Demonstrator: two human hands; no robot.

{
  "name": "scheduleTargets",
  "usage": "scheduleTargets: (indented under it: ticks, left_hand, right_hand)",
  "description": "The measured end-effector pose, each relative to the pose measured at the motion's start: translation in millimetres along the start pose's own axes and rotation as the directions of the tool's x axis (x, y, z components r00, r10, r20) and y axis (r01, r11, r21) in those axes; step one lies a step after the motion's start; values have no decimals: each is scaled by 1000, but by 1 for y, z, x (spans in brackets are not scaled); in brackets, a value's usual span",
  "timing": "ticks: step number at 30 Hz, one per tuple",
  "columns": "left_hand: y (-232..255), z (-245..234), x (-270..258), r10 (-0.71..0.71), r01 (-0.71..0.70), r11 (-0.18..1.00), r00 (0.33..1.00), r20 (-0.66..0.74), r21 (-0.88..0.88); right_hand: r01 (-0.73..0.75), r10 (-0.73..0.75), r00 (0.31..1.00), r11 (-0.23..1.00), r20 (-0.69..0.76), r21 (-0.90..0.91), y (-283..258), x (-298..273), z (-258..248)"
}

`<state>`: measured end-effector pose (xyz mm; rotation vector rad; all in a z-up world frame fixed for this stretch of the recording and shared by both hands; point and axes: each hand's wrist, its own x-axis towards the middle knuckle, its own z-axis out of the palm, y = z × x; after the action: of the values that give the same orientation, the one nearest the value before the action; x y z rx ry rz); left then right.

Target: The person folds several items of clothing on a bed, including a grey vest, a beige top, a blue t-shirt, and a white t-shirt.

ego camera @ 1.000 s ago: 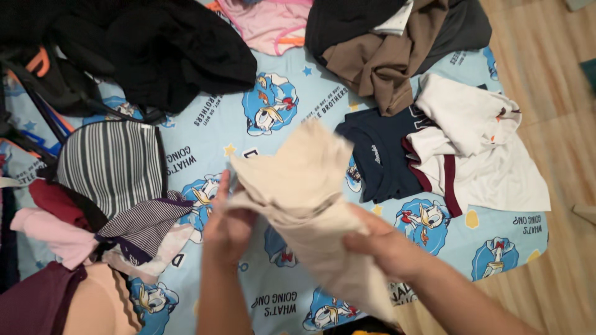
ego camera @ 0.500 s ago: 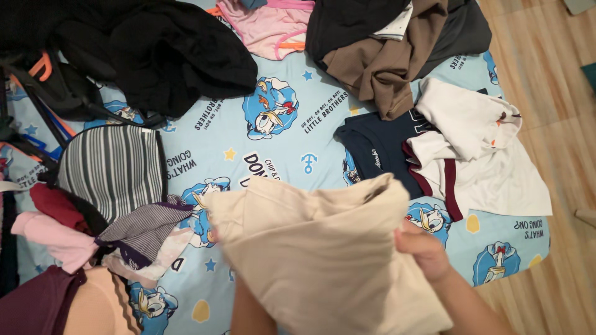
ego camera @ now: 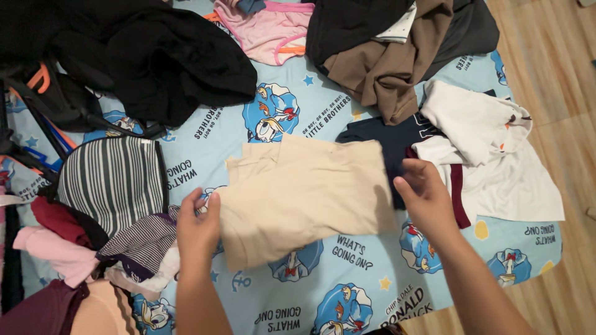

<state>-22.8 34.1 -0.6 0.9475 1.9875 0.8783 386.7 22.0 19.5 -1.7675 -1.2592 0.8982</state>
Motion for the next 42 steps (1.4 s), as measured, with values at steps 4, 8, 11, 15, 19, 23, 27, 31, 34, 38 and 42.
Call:
scheduleTargets:
  ticks: [4,8,11,15,19,23,27,31,34,38,42]
  left_hand:
    - [-23,7,-6,-29,35,979,999,-33,203]
    - [-1,15,-23,273,-241,896,961,-37,372]
    - [28,24,-56,746,-647,644,649,-148,408]
    - [52,44,-87,336,-361,927,920,202,103]
    - [58,54,-97,-93,309,816,904,417,-488]
    - [46,47,-93,-114,145,937,987,116,-318]
    - [34,51,-86,33,-35,999,996,84,23]
    - [23,72,-92,176,-184,971,982,68,151]
    - [10,80,-93,396,-331,847,915,-79,416]
    - [-6,72,-88,486,-389,817,862,-144,427]
    - [-7,60,-76,254,-237,909,967,-6,343]
  right_hand:
    - [152,-153,988,986,-10,-67,-16,-16,27]
    - [-106,32,933,977,360,187,-31,-34,75]
    - [-387,112,805,844,583,372,-41,-46,115]
    - [-498,95,747,736,658,459,-58,-59,130]
    - [-653,194,697,570,691,499,-63,-63,130]
    - [-836,477,547,273,688,475,-51,-56,123]
    - [-857,328,514,227,792,462,-35,-57,103]
    - [-848,347,530,245,774,470,-12,-65,105]
    - [-780,500,613,263,611,568,22,-64,103]
    - [-714,768,630,516,114,473,67,-30,15]
    - [-191,282,907,937,-312,292,54,14,-85]
